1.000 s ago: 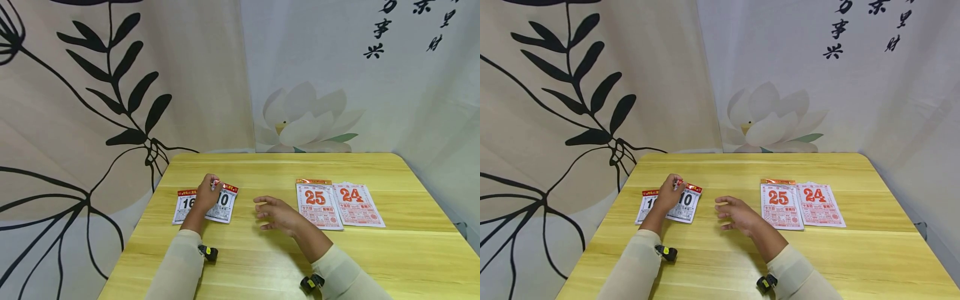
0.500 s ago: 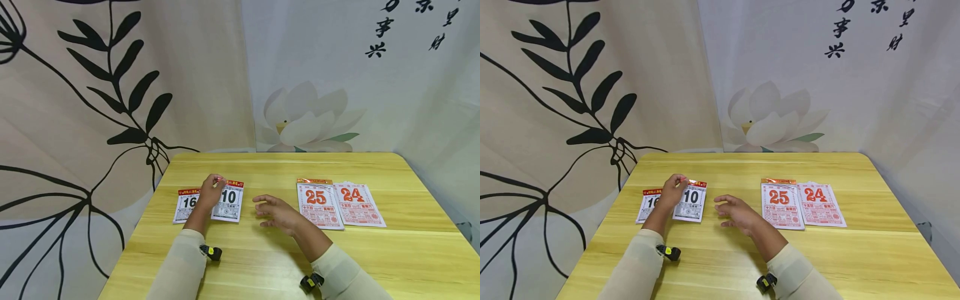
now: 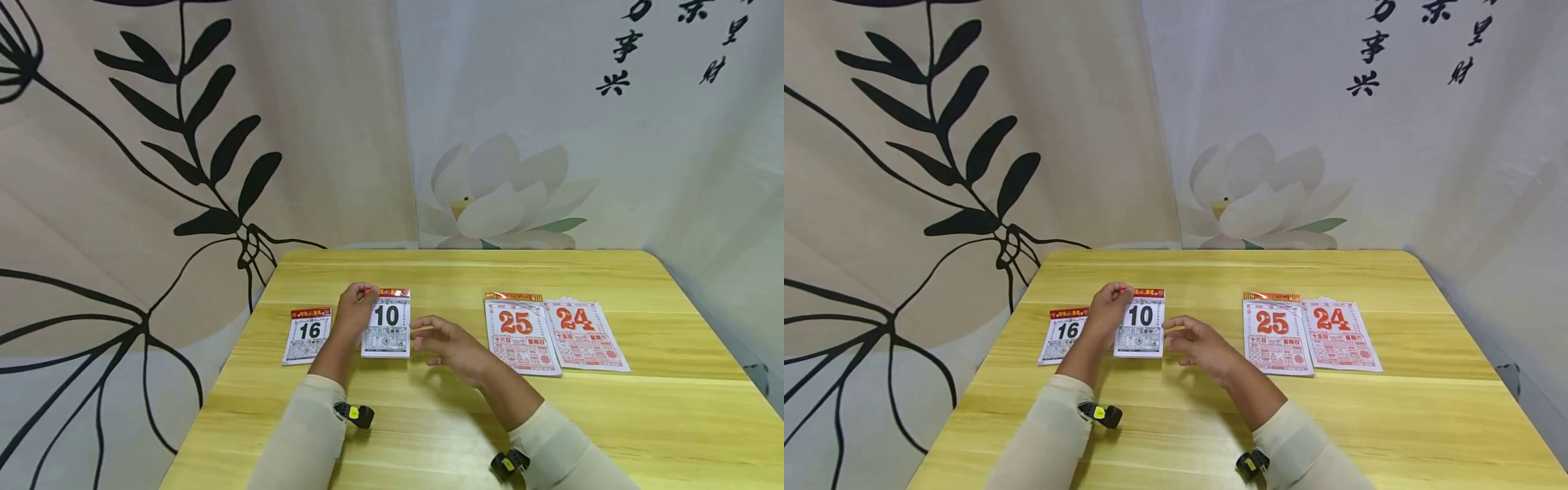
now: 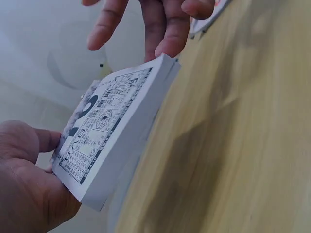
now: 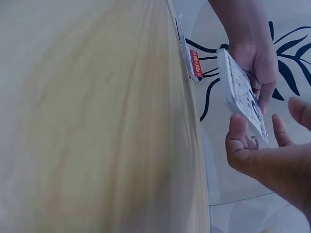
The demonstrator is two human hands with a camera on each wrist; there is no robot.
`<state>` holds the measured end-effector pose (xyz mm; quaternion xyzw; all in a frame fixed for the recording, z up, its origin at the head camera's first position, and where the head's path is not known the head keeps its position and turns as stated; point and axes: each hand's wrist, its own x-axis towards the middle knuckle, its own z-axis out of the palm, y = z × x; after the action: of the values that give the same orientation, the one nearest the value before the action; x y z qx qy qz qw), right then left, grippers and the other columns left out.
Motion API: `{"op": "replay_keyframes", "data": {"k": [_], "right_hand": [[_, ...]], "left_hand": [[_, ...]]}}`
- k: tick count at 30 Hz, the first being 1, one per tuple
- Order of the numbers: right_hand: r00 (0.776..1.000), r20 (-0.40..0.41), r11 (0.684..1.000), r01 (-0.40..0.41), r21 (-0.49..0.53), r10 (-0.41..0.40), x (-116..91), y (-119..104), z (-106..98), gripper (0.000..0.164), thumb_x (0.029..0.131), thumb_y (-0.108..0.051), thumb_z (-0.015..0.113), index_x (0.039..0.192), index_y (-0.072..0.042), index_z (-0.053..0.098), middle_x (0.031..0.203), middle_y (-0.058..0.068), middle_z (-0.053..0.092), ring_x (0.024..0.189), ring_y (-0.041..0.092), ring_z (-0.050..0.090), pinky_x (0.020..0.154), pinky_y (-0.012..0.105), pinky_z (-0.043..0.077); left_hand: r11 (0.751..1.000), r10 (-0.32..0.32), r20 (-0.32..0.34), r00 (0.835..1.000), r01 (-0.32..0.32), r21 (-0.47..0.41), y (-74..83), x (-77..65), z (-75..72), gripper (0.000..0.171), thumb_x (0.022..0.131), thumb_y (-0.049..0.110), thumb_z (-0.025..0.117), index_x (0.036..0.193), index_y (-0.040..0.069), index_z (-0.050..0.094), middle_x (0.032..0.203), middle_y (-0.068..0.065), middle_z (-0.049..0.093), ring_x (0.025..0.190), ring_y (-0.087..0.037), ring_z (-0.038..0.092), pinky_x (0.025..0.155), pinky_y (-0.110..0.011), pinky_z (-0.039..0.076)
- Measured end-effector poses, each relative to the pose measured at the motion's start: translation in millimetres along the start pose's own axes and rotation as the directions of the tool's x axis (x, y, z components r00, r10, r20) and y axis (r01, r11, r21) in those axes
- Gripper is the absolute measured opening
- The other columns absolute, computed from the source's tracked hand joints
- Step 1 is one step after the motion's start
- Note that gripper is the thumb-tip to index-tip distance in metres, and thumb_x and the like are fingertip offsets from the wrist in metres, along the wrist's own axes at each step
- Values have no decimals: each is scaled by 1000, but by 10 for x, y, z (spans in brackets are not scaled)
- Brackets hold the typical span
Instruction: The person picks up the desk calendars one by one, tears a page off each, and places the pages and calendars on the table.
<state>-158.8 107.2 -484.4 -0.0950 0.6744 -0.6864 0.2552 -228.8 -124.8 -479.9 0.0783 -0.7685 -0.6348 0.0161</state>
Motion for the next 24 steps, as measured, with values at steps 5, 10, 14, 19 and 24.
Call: {"op": "replay_keyframes", "data": {"k": [5, 10, 14, 19, 24], "right_hand": [[999, -35, 999, 20, -45, -21, -23, -4, -18, 36, 111, -14, 60, 146, -6, 56, 151, 24, 59, 128, 36, 62, 94, 37, 51], [996, -78, 996, 37, -84, -43, -68, -1, -56, 38, 109, -13, 63, 147, -7, 60, 151, 22, 56, 119, 27, 62, 97, 40, 51], [994, -80, 996, 68, -49, -72, -99, 4, -90, 44, 109, -11, 64, 152, -6, 58, 149, 22, 51, 116, 21, 59, 102, 41, 55], [993, -82, 997, 79, -10, -80, -123, 1, -127, 46, 110, -10, 63, 155, -8, 55, 155, 22, 46, 120, 21, 57, 105, 44, 58], [989, -100, 994, 107, 5, -106, -153, -6, -145, 47, 109, -6, 64, 155, -3, 55, 152, 23, 50, 112, 19, 58, 103, 44, 60]], "left_hand": [[996, -35, 8, 999, 36, -79, 66, -30, 85, 24, 111, 19, 62, 126, 0, 63, 120, -14, 65, 108, -23, 58, 89, -31, 48], [988, -72, -6, 997, 70, -141, 116, -62, 207, 24, 110, 18, 63, 125, 0, 65, 109, -8, 63, 99, -18, 59, 84, -27, 51], [984, -78, -18, 997, 74, -160, 147, -76, 318, 25, 109, 17, 64, 125, -1, 67, 104, -7, 65, 89, -14, 62, 74, -22, 53], [981, -83, -5, 997, 81, -178, 197, -104, 399, 26, 109, 18, 64, 127, -1, 67, 105, -9, 68, 84, -14, 65, 69, -22, 55], [978, -96, 13, 995, 97, -185, 223, -122, 457, 25, 109, 19, 65, 126, 0, 67, 106, -9, 69, 85, -15, 66, 68, -23, 56]]}}
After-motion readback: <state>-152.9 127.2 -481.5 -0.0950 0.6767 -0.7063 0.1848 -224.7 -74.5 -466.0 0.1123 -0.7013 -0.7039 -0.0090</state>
